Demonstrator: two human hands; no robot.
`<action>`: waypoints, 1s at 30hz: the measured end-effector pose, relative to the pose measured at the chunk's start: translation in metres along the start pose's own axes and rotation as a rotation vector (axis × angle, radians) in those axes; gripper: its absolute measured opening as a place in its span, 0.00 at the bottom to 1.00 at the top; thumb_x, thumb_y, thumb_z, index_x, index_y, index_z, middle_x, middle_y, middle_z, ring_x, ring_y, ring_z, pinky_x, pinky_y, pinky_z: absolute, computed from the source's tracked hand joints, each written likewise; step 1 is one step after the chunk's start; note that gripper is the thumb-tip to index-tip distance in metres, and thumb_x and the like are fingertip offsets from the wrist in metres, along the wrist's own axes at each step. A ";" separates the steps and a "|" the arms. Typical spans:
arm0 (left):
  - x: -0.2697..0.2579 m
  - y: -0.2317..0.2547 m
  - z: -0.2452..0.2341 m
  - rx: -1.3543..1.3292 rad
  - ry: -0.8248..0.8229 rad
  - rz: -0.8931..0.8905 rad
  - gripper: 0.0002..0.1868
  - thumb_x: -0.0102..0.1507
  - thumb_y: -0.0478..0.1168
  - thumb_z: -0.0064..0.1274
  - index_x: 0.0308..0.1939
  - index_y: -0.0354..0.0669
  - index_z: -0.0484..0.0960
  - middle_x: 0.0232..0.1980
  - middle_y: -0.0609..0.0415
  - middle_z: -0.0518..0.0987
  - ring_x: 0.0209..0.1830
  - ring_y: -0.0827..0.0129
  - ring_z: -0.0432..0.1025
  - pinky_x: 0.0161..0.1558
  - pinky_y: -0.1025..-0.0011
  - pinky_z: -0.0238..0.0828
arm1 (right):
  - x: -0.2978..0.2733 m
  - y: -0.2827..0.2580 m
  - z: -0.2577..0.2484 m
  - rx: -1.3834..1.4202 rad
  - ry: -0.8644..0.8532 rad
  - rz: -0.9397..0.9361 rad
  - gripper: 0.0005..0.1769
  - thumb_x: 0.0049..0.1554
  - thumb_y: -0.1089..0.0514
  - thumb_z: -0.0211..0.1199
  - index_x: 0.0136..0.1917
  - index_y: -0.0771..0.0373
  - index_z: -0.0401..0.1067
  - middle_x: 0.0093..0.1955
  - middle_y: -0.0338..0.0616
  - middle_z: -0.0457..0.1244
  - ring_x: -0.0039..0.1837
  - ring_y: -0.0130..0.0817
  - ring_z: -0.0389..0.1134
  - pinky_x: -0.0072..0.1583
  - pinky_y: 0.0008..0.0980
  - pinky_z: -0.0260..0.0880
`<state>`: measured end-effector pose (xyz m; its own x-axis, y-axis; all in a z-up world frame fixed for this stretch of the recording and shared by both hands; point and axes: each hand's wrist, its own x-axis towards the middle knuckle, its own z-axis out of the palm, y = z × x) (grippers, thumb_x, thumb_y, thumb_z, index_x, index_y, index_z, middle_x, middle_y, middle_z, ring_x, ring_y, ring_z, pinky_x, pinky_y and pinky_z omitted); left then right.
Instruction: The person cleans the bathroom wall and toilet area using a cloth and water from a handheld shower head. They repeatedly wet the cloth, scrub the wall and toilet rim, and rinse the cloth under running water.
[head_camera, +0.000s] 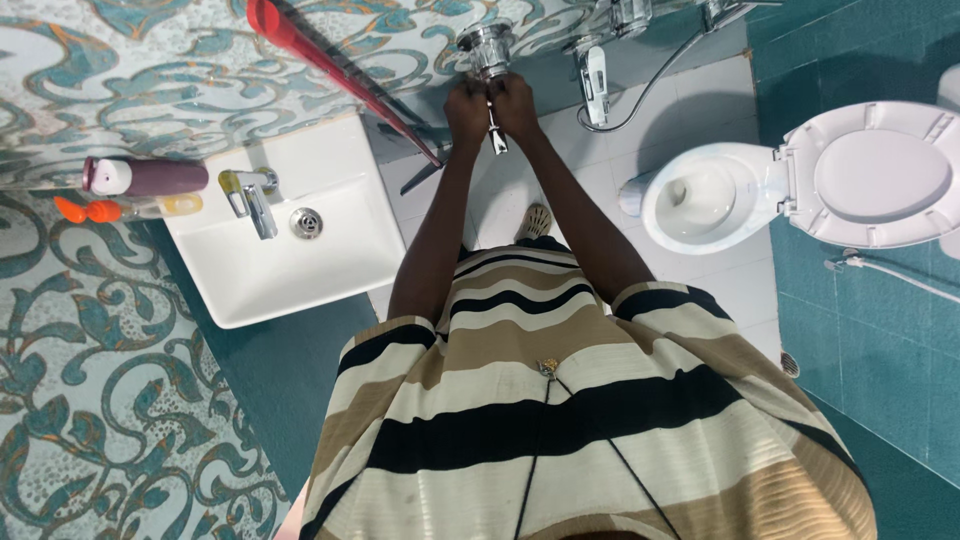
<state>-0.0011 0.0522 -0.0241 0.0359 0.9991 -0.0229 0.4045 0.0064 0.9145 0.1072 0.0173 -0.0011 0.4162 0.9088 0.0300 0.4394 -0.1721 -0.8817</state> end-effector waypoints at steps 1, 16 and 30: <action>0.001 -0.001 -0.002 0.030 0.013 0.029 0.17 0.63 0.47 0.52 0.36 0.33 0.83 0.35 0.33 0.82 0.38 0.39 0.78 0.41 0.51 0.72 | 0.000 -0.002 -0.001 0.001 -0.003 0.030 0.11 0.59 0.58 0.59 0.41 0.68 0.75 0.41 0.58 0.70 0.46 0.52 0.75 0.48 0.46 0.73; -0.039 0.036 -0.071 -0.037 -0.058 0.120 0.15 0.61 0.45 0.60 0.29 0.34 0.83 0.24 0.44 0.80 0.22 0.59 0.75 0.30 0.63 0.70 | -0.020 0.001 -0.044 0.135 -0.116 -0.083 0.09 0.54 0.61 0.73 0.47 0.66 0.78 0.36 0.48 0.70 0.38 0.30 0.68 0.41 0.33 0.68; -0.018 0.021 -0.002 -0.069 -0.026 -0.117 0.22 0.63 0.49 0.54 0.53 0.35 0.79 0.45 0.35 0.82 0.47 0.41 0.75 0.44 0.53 0.71 | -0.019 0.022 -0.015 0.494 -0.096 0.271 0.17 0.65 0.52 0.54 0.50 0.66 0.78 0.42 0.38 0.67 0.43 0.24 0.62 0.46 0.28 0.63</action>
<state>0.0050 0.0340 -0.0035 0.0159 0.9900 -0.1404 0.3431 0.1265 0.9307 0.1210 -0.0097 -0.0144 0.3773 0.8916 -0.2505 -0.1074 -0.2266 -0.9681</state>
